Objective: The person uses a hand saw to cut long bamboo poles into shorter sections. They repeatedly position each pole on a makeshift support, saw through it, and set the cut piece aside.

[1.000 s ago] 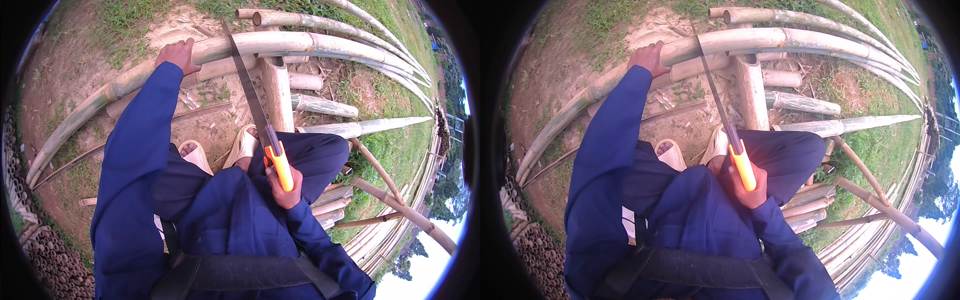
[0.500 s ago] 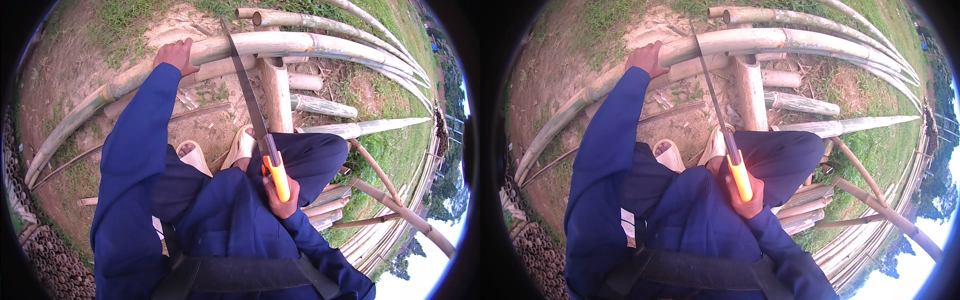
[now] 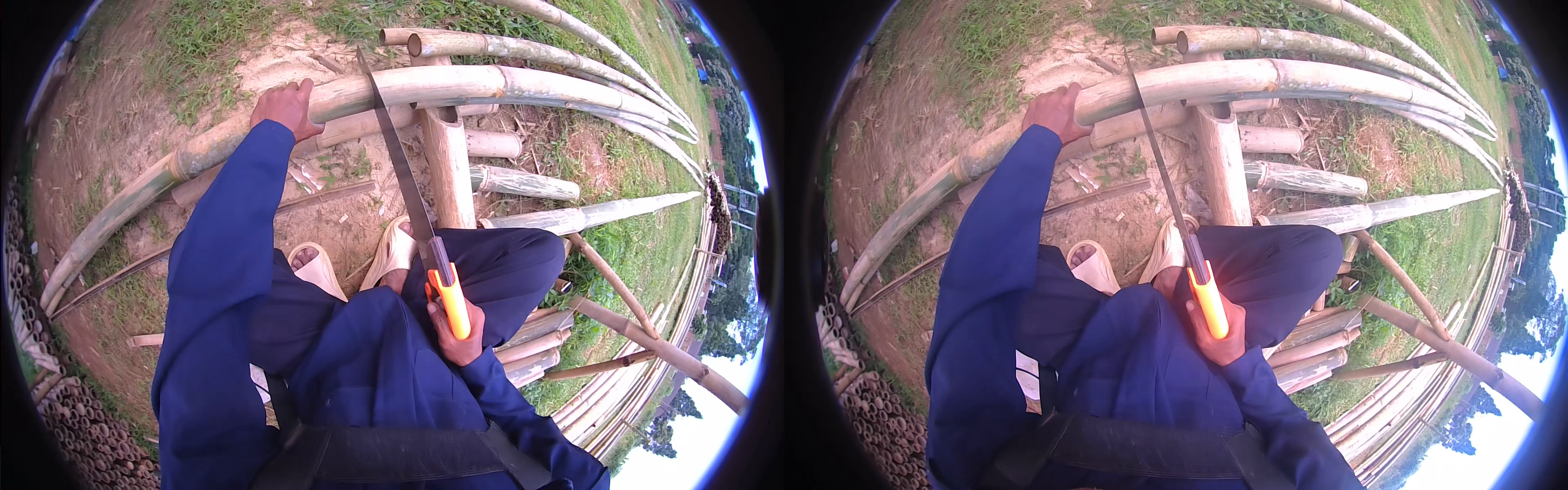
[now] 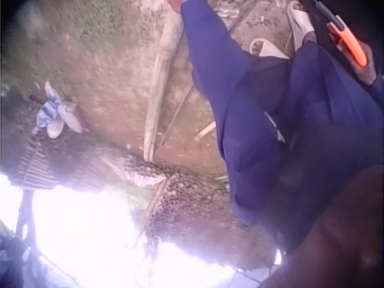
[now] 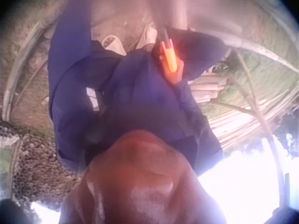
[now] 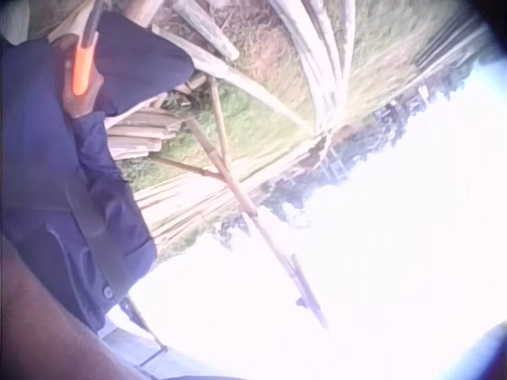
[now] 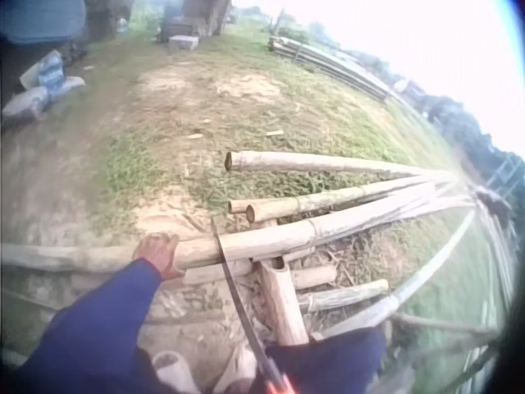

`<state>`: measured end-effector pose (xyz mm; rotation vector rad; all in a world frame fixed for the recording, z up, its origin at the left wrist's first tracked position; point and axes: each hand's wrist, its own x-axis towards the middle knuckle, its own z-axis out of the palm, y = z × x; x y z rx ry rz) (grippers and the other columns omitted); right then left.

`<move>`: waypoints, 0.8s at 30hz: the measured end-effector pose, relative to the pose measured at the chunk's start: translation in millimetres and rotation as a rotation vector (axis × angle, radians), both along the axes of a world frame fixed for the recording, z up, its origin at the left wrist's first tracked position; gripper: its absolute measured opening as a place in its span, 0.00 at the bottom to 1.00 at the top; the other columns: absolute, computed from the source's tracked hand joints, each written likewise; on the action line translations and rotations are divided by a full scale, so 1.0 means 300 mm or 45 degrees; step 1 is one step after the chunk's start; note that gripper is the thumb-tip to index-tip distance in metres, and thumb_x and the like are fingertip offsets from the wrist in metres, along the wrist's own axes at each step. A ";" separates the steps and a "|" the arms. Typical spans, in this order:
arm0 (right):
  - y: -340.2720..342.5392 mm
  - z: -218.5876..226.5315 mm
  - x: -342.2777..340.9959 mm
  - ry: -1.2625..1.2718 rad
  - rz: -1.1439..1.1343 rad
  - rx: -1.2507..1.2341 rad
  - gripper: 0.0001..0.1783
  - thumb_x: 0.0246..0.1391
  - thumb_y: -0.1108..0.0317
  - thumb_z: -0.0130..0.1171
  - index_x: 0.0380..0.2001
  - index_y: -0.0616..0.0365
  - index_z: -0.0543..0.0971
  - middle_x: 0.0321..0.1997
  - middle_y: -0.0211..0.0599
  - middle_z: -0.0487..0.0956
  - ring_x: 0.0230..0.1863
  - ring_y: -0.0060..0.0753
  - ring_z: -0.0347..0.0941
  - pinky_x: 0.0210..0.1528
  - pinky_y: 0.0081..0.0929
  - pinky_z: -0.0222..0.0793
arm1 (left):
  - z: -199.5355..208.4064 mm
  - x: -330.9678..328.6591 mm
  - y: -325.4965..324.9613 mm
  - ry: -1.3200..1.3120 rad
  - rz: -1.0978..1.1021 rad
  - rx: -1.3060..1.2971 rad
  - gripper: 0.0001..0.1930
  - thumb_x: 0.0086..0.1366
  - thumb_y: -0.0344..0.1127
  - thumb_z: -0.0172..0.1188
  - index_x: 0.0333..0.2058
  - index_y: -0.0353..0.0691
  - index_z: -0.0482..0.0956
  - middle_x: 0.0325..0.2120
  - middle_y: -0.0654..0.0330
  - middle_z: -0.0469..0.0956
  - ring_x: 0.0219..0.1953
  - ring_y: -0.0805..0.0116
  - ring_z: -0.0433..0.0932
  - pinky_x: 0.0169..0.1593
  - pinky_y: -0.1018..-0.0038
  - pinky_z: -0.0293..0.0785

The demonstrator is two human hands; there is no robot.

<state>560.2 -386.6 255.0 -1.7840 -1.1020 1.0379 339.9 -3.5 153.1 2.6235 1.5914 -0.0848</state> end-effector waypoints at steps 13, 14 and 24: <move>0.303 -0.119 -0.005 0.141 -0.002 -0.004 0.10 0.60 0.72 0.66 0.42 0.67 0.82 0.30 0.34 0.81 0.31 0.20 0.74 0.36 0.25 0.72 | 0.004 -0.006 0.025 0.045 0.031 -0.025 0.37 0.51 0.61 0.74 0.51 0.43 0.72 0.41 0.51 0.83 0.43 0.50 0.86 0.48 0.59 0.84; 0.163 -0.064 0.000 0.151 -0.028 -0.038 0.14 0.60 0.74 0.66 0.48 0.69 0.81 0.36 0.39 0.85 0.36 0.21 0.79 0.42 0.23 0.74 | 0.000 -0.004 0.008 0.036 0.023 -0.040 0.37 0.51 0.61 0.74 0.51 0.43 0.72 0.40 0.51 0.83 0.43 0.50 0.86 0.48 0.59 0.84; 0.670 -0.169 0.011 0.072 0.021 0.119 0.09 0.61 0.69 0.67 0.34 0.66 0.81 0.22 0.32 0.77 0.25 0.20 0.69 0.30 0.27 0.68 | 0.001 0.035 0.029 0.012 0.021 -0.012 0.36 0.52 0.61 0.74 0.50 0.43 0.72 0.42 0.52 0.84 0.43 0.49 0.85 0.50 0.59 0.83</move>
